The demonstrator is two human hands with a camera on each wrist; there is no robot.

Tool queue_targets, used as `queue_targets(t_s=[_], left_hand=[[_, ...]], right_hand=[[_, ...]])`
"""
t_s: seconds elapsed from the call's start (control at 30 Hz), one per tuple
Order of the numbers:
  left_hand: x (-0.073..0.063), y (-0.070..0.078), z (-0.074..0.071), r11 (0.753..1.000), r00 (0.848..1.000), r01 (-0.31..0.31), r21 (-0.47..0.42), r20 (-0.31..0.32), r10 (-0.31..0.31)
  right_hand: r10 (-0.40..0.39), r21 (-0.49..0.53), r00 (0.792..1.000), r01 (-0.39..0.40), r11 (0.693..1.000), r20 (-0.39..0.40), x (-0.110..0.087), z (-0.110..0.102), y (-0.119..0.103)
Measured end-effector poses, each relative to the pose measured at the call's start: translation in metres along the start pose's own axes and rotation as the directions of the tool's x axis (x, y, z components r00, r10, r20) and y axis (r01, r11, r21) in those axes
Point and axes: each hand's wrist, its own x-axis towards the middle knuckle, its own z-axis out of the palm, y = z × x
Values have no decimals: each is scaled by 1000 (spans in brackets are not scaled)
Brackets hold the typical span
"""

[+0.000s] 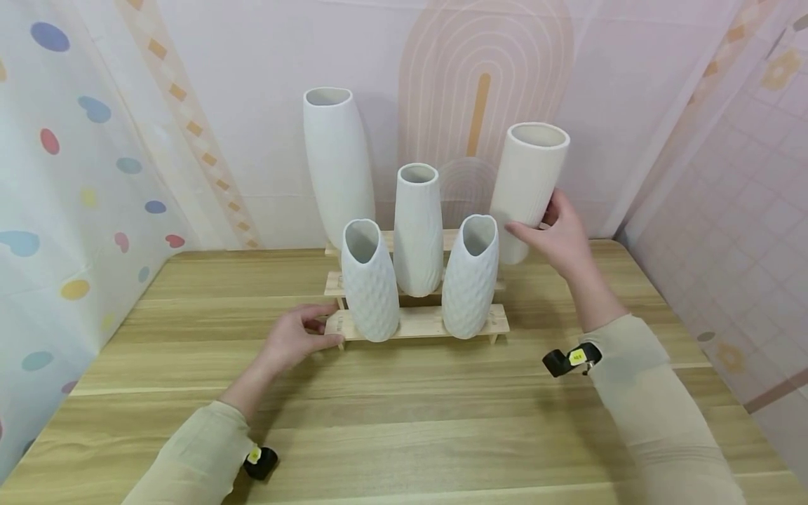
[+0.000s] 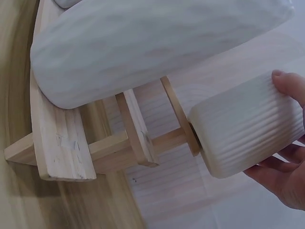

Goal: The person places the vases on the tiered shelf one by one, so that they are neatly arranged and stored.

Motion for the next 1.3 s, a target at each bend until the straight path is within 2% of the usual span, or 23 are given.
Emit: queue_targets(t_s=[0.3, 0.7, 1.3], left_hand=[[0, -1, 0, 1000, 1000, -7, -15, -11, 7], [0, -2, -1, 1000, 1000, -4, -15, -18, 3], [-2, -3, -2, 999, 1000, 6, -38, -11, -6]], right_hand=[[-24, -28, 1000, 24, 999, 9, 15, 14, 0], [7, -64, 1000, -6, 998, 24, 33, 32, -2], [58, -103, 998, -56, 993, 18, 41, 47, -8]])
